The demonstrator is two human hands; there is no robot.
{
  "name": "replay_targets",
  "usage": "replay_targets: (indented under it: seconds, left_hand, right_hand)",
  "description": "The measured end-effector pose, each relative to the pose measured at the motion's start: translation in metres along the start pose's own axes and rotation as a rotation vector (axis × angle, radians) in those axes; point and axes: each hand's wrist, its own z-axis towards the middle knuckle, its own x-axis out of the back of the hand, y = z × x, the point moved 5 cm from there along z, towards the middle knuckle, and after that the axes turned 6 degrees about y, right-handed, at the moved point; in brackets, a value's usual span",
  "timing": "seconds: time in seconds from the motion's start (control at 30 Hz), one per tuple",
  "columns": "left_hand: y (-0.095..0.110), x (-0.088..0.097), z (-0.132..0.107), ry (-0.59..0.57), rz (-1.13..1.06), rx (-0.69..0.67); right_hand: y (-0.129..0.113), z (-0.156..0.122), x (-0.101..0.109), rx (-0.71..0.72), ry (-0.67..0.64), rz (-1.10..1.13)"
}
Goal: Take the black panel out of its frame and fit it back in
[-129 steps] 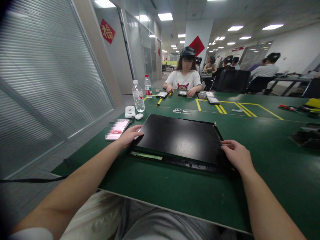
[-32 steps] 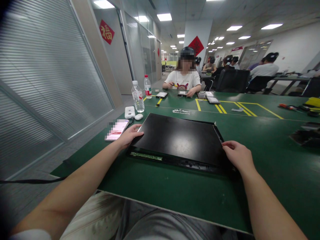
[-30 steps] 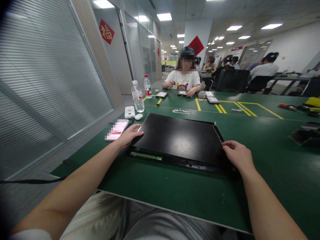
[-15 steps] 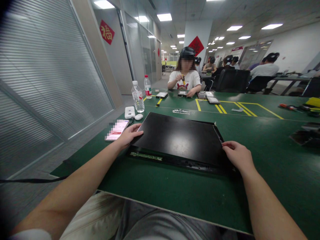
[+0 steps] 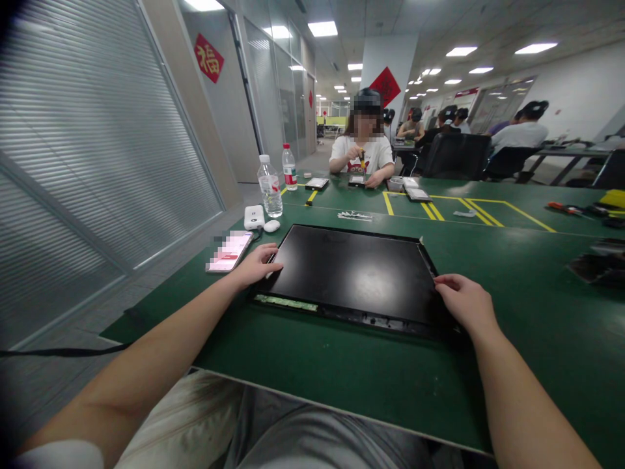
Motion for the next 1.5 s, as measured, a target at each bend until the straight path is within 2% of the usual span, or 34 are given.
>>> replay_targets:
  seconds: [0.27, 0.67, 1.03, 1.2, 1.37, 1.5]
  left_hand:
    - [-0.0014, 0.0001, -0.0002, 0.006, 0.042, -0.003]
    - [-0.0051, -0.0019, 0.0004, 0.008, 0.056, -0.008]
    - [0.0001, -0.0054, -0.0002, 0.018, 0.093, -0.018]
    - [-0.0018, -0.0057, 0.0002, 0.03, 0.095, -0.017]
    - [-0.0003, -0.0056, -0.0004, 0.01, 0.119, -0.052]
    - [0.0026, -0.0068, -0.0014, -0.032, 0.232, -0.071]
  right_hand:
    - [-0.0006, -0.0005, 0.0004, 0.009, 0.033, 0.038]
    - [-0.0022, -0.0018, 0.0002, -0.005, 0.008, 0.029]
    - [0.0011, 0.001, -0.0008, 0.024, 0.054, 0.039]
    - [-0.0028, -0.0036, 0.0011, -0.018, 0.029, 0.03]
    - [-0.0011, -0.0018, -0.0003, -0.01, 0.008, 0.003]
    - [0.0029, 0.0017, -0.0023, 0.001, 0.03, 0.016]
